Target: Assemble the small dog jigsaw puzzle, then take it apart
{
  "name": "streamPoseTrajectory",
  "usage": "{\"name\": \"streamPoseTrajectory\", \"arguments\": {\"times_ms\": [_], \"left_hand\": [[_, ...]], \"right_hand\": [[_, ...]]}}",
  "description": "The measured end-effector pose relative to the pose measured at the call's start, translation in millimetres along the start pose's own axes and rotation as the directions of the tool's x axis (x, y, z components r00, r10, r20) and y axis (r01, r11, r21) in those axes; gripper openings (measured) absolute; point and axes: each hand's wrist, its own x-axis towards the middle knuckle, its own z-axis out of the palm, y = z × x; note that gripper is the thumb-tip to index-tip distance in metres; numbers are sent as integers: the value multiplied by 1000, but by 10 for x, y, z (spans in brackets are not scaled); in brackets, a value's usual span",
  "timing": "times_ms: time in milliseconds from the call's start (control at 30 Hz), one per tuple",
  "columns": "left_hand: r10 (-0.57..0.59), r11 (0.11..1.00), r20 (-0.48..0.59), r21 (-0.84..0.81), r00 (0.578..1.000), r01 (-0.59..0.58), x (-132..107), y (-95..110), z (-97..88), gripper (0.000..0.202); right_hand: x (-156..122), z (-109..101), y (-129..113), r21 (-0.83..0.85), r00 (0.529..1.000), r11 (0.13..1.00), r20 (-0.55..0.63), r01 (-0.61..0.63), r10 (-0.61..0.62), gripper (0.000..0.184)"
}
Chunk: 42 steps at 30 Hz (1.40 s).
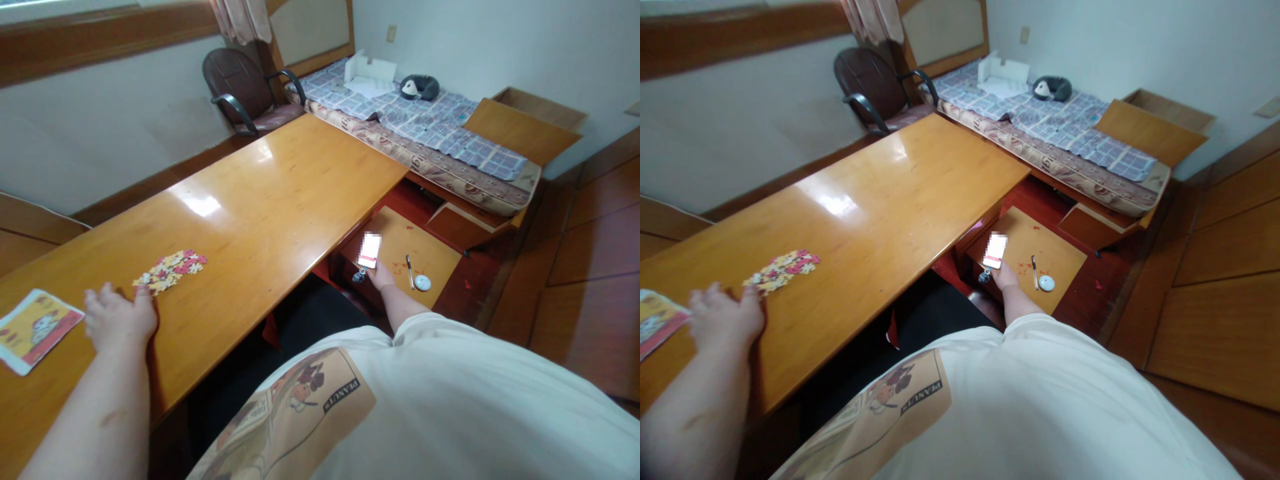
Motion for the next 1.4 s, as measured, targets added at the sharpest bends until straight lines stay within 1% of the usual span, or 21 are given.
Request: {"name": "streamPoseTrajectory", "arguments": {"times_ms": [167,500,800,967,1200,1400], "left_hand": [[-24,1000,1,-13,1000,24,-13,12,-12,82],[-15,1000,10,-15,1000,15,7,-4,-5,83],[-3,1000,2,-12,1000,3,6,-14,8,83],[-7,1000,0,-3,1000,7,4,-10,5,84],[-1,1000,-1,-10,1000,1,14,-26,21,84],[-6,1000,-1,-14,1000,6,4,-27,24,83]], "right_hand": [[0,2,1,-3,1000,1000,-1,1,-1,65],[-33,-51,-37,-6,1000,1000,0,-8,8,65],[-42,-88,-103,10,998,998,0,-63,63,66],[-4,-103,-123,12,996,996,12,-91,91,66],[85,-106,-116,8,995,995,41,-95,94,74],[89,-113,-110,9,995,996,52,-89,89,72]]}}
